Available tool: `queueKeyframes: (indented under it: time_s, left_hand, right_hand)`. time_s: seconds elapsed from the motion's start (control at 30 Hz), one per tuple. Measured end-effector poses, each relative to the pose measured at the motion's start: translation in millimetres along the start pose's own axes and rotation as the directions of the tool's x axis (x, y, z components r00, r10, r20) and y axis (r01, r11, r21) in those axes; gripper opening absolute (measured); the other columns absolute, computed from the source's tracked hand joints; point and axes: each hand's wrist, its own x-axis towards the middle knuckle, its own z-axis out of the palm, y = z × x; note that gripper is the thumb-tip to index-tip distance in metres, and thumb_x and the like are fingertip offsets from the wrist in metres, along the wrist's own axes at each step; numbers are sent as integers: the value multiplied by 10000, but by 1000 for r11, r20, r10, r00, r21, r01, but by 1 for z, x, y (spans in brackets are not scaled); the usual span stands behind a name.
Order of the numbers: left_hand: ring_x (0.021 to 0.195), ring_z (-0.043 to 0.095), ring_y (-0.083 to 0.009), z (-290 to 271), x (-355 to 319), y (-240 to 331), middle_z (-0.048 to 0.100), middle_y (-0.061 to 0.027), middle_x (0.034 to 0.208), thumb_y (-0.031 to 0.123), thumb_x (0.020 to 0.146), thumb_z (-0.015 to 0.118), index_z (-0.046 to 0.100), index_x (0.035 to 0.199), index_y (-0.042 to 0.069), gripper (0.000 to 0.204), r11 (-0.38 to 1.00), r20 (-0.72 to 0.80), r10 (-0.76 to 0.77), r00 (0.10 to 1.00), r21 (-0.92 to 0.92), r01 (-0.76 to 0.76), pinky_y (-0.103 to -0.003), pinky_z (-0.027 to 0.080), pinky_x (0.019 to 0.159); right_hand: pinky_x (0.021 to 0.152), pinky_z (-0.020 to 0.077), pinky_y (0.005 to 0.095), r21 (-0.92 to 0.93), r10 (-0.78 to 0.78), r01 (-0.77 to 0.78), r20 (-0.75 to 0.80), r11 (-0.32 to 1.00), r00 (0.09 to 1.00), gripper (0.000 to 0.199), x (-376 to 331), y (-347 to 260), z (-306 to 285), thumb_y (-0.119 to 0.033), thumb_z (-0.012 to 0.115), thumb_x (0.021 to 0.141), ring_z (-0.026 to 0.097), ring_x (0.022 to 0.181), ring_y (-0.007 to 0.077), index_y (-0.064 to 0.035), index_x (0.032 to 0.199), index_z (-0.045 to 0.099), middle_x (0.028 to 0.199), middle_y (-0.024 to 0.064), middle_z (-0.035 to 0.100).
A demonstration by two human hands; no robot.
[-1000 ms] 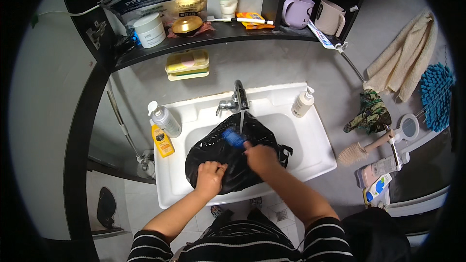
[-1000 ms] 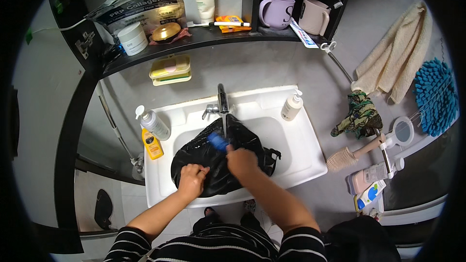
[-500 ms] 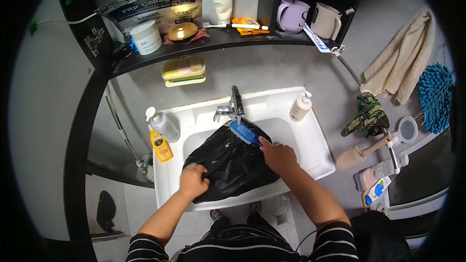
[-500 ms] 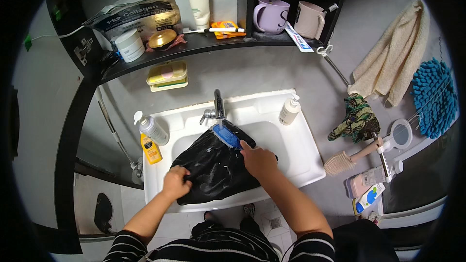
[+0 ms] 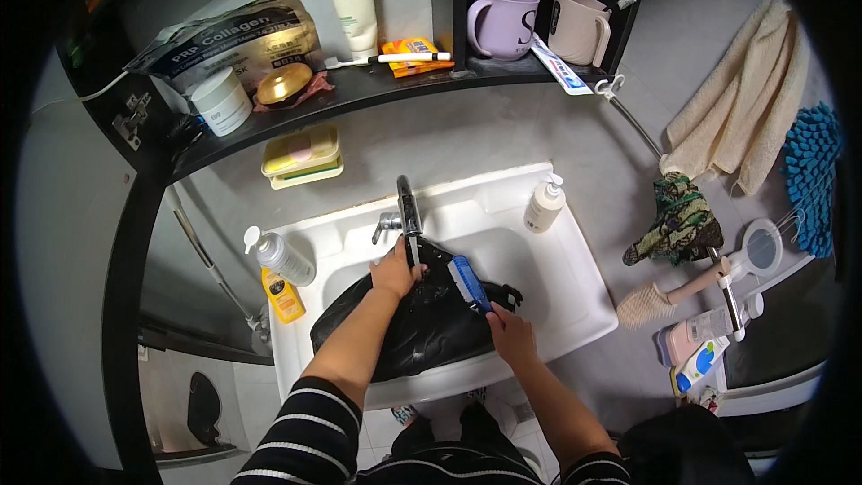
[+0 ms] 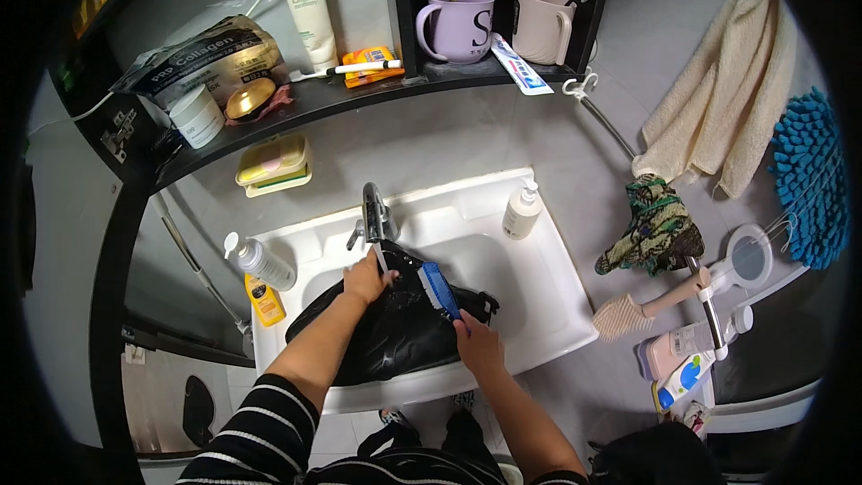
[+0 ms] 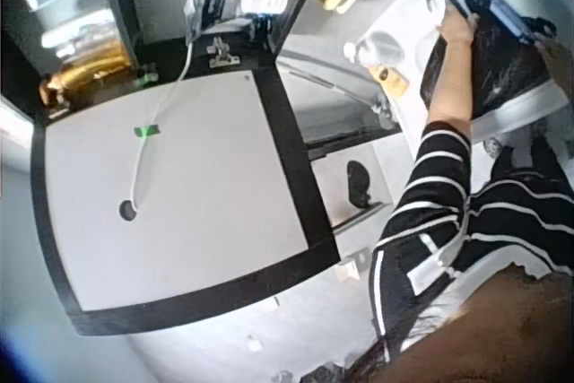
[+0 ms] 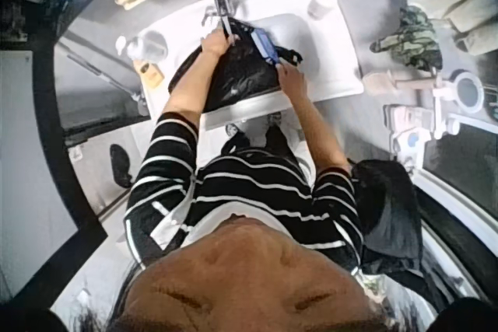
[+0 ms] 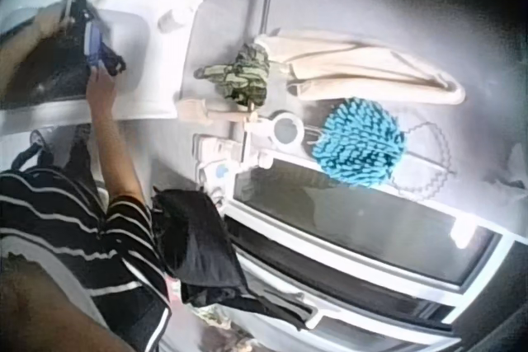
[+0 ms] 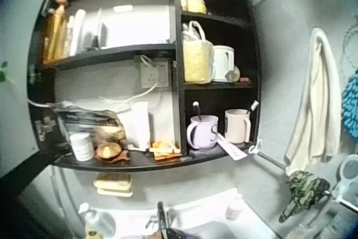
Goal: The person washes a black backpack in a bathroom sink. They turn on the faucet, wet the bag, and scrub it with a blue brush. The person rinses the bag under running water and scrubs it again before turning off the tap.
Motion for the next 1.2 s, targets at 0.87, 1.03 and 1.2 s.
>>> queueKeyframes:
  time_s: [0.87, 1.03, 1.2]
  left_hand:
    - [602, 528, -292, -76, -167, -130, 487, -129, 655, -130, 673, 626, 660, 1165, 112, 550, 867, -530, 307, 790, -187, -463, -375, 452, 593]
    - [586, 518, -290, -62, -177, -120, 482, -118, 642, -122, 668, 638, 657, 1174, 121, 562, 868, -503, 271, 821, -242, -434, -371, 447, 576]
    - [588, 514, -280, -69, -172, -120, 483, -114, 650, -125, 674, 635, 663, 1170, 133, 560, 859, -515, 310, 799, -209, -468, -358, 451, 579]
  right_hand:
    - [719, 502, 514, -364, -57, 169, 297, 916, 953, 346, 46, -19, 31, -331, 433, 964, 659, 814, 362, -129, 1206, 576, 846, 153, 676]
    - [681, 497, 528, -231, -205, 265, 254, 936, 945, 365, 24, -81, -1, -356, 438, 962, 654, 752, 375, -150, 1235, 565, 775, 205, 658]
    - [715, 503, 511, -232, -120, 205, 332, 951, 936, 330, 18, -65, 23, -338, 457, 955, 655, 815, 379, -140, 1187, 582, 829, 180, 672]
